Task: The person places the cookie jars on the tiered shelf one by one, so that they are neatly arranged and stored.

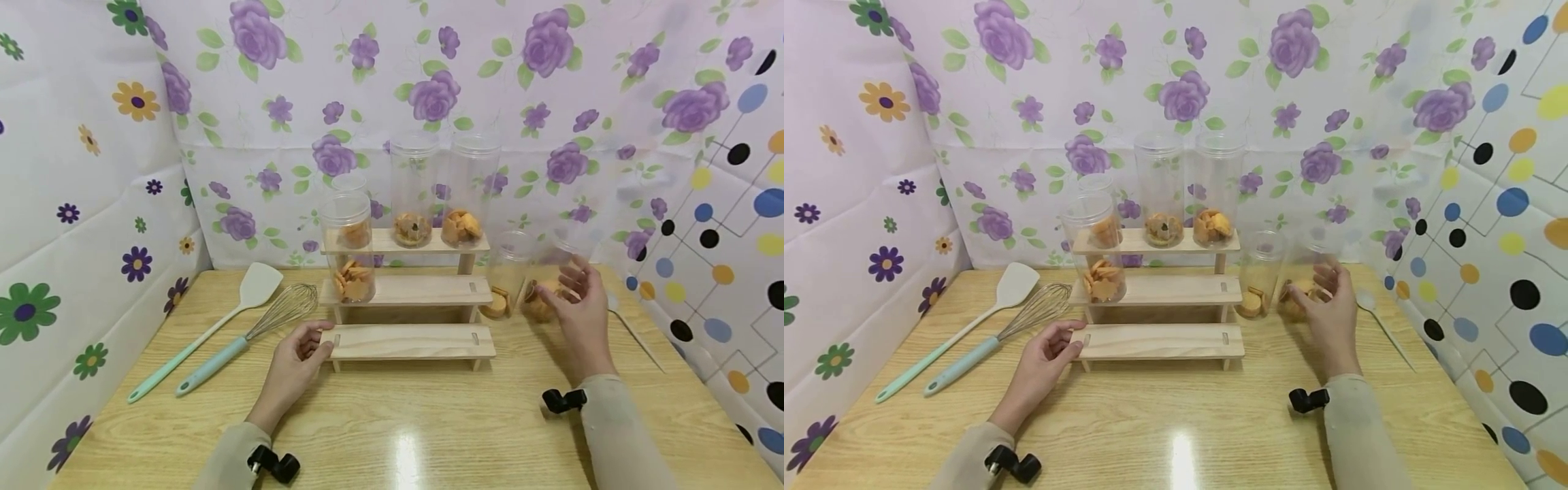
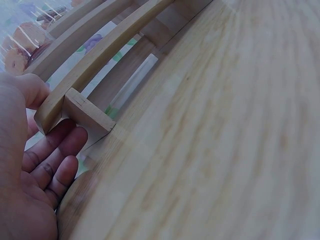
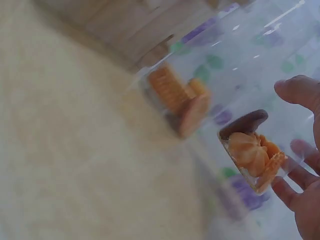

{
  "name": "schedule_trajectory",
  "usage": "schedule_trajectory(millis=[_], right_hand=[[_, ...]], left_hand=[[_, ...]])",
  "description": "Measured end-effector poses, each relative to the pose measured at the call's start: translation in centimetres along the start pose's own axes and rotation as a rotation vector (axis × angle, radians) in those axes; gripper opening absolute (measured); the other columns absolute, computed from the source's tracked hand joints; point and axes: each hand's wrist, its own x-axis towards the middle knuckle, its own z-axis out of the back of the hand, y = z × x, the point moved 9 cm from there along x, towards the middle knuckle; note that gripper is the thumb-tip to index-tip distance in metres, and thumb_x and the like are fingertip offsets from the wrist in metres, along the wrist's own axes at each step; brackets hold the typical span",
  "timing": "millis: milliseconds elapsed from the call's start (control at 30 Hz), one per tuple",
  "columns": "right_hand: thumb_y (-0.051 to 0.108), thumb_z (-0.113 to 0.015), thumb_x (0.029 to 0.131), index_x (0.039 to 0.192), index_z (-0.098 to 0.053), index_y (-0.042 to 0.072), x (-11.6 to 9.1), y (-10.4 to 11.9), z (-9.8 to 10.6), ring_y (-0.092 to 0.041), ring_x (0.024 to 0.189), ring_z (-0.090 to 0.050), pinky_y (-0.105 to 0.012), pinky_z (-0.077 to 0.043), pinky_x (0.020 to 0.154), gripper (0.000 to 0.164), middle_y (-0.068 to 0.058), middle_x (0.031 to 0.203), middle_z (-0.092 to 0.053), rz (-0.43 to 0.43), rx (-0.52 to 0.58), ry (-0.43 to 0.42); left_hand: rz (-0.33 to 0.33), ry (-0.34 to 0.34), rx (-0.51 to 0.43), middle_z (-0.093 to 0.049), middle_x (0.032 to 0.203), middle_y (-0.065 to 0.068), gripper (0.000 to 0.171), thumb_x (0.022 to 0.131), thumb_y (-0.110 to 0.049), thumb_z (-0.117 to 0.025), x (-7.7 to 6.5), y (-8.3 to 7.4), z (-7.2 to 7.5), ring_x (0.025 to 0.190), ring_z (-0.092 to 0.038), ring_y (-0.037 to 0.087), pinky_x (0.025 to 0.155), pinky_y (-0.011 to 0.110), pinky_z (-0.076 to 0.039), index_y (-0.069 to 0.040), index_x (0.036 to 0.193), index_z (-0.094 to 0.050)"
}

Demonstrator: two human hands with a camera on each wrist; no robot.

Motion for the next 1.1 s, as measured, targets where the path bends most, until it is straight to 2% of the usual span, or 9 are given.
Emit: schedule_trajectory(millis=[200, 400, 633, 733, 900, 1100], right_hand=[[0.02, -0.091, 0.096, 0.169, -0.043, 0.033, 0.2, 3.5, 1.9, -0.024, 0.139, -0.056, -0.031, -0.047, 0.109, 0.088, -0.001, 0.156, -0.059, 0.05, -0.006, -0.065], [0.018, -0.091, 0.095, 0.167, -0.046, 0.033, 0.0, 7.1, 2.9, -0.018, 0.135, -0.059, -0.028, -0.047, 0.106, 0.086, 0.006, 0.15, -0.062, 0.089, -0.007, -0.087], [0.019, -0.093, 0.094, 0.168, -0.046, 0.034, -0.6, 10.2, 3.4, -0.014, 0.132, -0.061, -0.02, -0.051, 0.101, 0.088, 0.008, 0.148, -0.062, 0.043, 0.008, -0.06], [0.022, -0.094, 0.093, 0.168, -0.046, 0.035, -1.0, 11.6, 3.3, -0.014, 0.133, -0.061, -0.018, -0.052, 0.099, 0.089, 0.005, 0.151, -0.062, 0.041, -0.012, -0.045], [0.02, -0.095, 0.092, 0.167, -0.049, 0.036, -1.6, 14.0, 2.5, -0.018, 0.132, -0.063, -0.016, -0.055, 0.096, 0.09, 0.001, 0.152, -0.063, 0.099, -0.034, -0.019], [0.017, -0.094, 0.093, 0.166, -0.051, 0.033, -2.3, 16.6, -0.4, -0.02, 0.13, -0.065, -0.018, -0.055, 0.098, 0.088, -0.004, 0.148, -0.065, 0.194, -0.011, 0.066]], left_hand=[[-0.007, 0.0, 0.005, -0.068, 0.102, 0.011, 0.029, 0.107, -0.011, -0.075, 0.0, 0.1, 0.1, 0.082, -0.061, 0.017, 0.07, 0.024, -0.05, -0.016, 0.135, -0.075], [-0.011, -0.002, 0.001, -0.068, 0.101, 0.012, 0.028, 0.107, -0.012, -0.075, -0.1, 0.1, 0.1, 0.082, -0.061, 0.017, 0.071, 0.024, -0.05, -0.015, 0.135, -0.075], [-0.014, 0.0, 0.002, -0.068, 0.102, 0.011, 0.028, 0.107, -0.012, -0.076, 0.0, -0.1, 0.0, 0.082, -0.061, 0.017, 0.071, 0.024, -0.05, -0.015, 0.135, -0.075], [-0.012, 0.0, -0.002, -0.069, 0.101, 0.011, 0.029, 0.106, -0.01, -0.076, 0.1, -0.2, 0.0, 0.082, -0.062, 0.017, 0.071, 0.024, -0.05, -0.015, 0.135, -0.075], [-0.02, 0.006, -0.017, -0.069, 0.101, 0.012, 0.029, 0.106, -0.01, -0.076, 0.2, -0.4, 0.0, 0.084, -0.063, 0.018, 0.073, 0.024, -0.051, -0.015, 0.135, -0.075], [-0.022, 0.009, -0.013, -0.068, 0.101, 0.013, 0.028, 0.107, -0.011, -0.075, 0.1, -0.2, 0.0, 0.083, -0.062, 0.018, 0.073, 0.024, -0.051, -0.015, 0.135, -0.075]])
